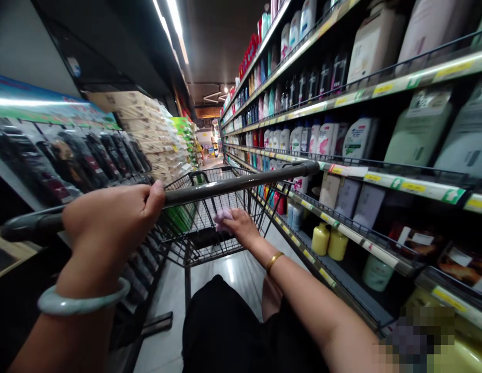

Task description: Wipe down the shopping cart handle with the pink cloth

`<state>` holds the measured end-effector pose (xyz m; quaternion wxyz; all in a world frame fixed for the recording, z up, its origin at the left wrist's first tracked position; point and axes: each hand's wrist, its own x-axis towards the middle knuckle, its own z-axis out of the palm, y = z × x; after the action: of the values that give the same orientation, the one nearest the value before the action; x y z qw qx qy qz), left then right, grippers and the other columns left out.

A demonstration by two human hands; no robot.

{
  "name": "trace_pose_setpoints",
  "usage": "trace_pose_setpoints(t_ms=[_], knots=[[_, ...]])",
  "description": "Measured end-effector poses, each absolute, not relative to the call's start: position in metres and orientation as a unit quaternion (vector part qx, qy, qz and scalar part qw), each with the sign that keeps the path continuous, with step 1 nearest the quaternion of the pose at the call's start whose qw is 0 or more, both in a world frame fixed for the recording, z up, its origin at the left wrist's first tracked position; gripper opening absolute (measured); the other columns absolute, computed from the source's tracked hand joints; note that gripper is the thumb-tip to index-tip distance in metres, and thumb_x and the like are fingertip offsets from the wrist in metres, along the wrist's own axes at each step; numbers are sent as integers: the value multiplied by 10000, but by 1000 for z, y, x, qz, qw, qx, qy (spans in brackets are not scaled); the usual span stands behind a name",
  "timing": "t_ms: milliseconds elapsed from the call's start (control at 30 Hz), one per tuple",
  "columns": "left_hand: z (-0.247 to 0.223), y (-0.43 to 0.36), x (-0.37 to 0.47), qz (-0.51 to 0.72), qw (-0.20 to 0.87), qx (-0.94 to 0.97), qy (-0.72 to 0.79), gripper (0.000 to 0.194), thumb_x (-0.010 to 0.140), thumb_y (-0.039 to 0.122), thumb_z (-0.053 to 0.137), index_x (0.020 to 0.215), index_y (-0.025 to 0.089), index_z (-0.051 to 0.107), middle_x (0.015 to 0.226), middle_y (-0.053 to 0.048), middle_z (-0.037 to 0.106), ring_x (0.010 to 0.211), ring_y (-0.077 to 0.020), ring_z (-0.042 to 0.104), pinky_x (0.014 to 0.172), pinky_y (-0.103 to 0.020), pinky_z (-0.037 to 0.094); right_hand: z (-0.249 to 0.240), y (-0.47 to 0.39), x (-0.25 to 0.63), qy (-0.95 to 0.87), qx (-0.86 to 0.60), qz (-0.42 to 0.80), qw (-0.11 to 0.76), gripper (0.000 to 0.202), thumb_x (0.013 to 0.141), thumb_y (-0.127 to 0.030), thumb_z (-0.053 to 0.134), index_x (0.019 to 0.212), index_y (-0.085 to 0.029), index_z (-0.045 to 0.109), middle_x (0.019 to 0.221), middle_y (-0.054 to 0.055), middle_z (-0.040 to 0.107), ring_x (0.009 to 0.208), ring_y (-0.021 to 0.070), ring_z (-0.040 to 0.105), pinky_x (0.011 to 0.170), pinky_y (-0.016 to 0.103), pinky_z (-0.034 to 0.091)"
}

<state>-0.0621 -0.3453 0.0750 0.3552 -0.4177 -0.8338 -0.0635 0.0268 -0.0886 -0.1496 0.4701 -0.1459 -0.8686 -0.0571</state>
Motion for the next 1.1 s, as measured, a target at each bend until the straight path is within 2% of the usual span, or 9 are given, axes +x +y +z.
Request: trace_pose_setpoints(t_ms=[133, 300, 367, 467, 567, 833, 900, 1000, 1100], knots=[[78, -346, -61, -55, 336, -420, -841, 819, 1037, 584, 94, 859, 208, 800, 803, -152, 724, 692, -294, 617, 581, -369, 232, -151, -90, 24, -852, -179, -25, 491, 122, 886, -173, 802, 982, -247, 818, 1099, 75, 716, 992, 209, 595, 886, 330, 526], [77, -348, -59, -54, 357, -407, -839, 849, 1037, 590, 60, 868, 202, 796, 758, -150, 696, 664, -278, 594, 589, -367, 218, -107, -97, 34, -768, -170, -2, 617, 321, 917, -107, 654, 1142, -270, 814, 1234, 96, 665, 1162, 255, 577, 1048, 441, 519], [76, -349, -58, -48, 366, -407, -835, 854, 1040, 591, 56, 867, 190, 790, 764, -149, 696, 671, -273, 597, 587, -364, 219, -119, -95, 36, -761, -192, -12, 619, 314, 931, -132, 653, 1137, -298, 822, 1240, 84, 673, 1175, 256, 573, 1068, 452, 509], [76, -351, -58, -39, 371, -416, -830, 857, 1043, 599, 48, 845, 187, 773, 783, -143, 703, 690, -273, 609, 577, -357, 234, -159, -92, 35, -794, -211, -10, 569, 197, 962, -220, 674, 1020, -309, 840, 1144, 57, 720, 1068, 226, 595, 978, 381, 529], [77, -351, -59, -31, 367, -411, -834, 865, 1038, 605, 32, 837, 201, 770, 778, -134, 707, 680, -271, 608, 571, -351, 237, -177, -91, 37, -790, -219, -1, 572, 183, 960, -235, 663, 951, -291, 837, 1123, 46, 733, 1036, 223, 617, 914, 355, 544], [76, -347, -60, -25, 377, -393, -838, 926, 1024, 620, -7, 901, 179, 798, 762, -131, 681, 665, -251, 581, 584, -348, 222, -115, -80, 75, -673, -259, -6, 693, 385, 869, -105, 602, 1141, -281, 809, 1299, 113, 607, 1211, 295, 587, 1122, 534, 502], [76, -347, -60, -29, 375, -395, -838, 924, 1025, 617, 1, 901, 174, 803, 748, -129, 665, 658, -253, 570, 584, -350, 223, -132, -76, 74, -673, -274, 82, 682, 366, 804, -91, 617, 1059, -266, 813, 1263, 110, 617, 1225, 297, 582, 1157, 545, 480], [76, -347, -60, -28, 373, -386, -843, 922, 1017, 612, 4, 906, 180, 810, 747, -128, 655, 659, -263, 568, 583, -355, 228, -174, -79, 64, -611, -295, 336, 653, 297, 690, -97, 664, 913, -248, 789, 1205, 101, 654, 1246, 298, 584, 1211, 535, 435], [75, -346, -61, -23, 376, -374, -848, 930, 1009, 615, -5, 935, 188, 818, 746, -127, 649, 664, -261, 570, 589, -354, 223, -204, -88, 47, -496, -308, 494, 645, 239, 633, -149, 691, 855, -227, 727, 1016, 74, 686, 1059, 269, 657, 1054, 465, 556]])
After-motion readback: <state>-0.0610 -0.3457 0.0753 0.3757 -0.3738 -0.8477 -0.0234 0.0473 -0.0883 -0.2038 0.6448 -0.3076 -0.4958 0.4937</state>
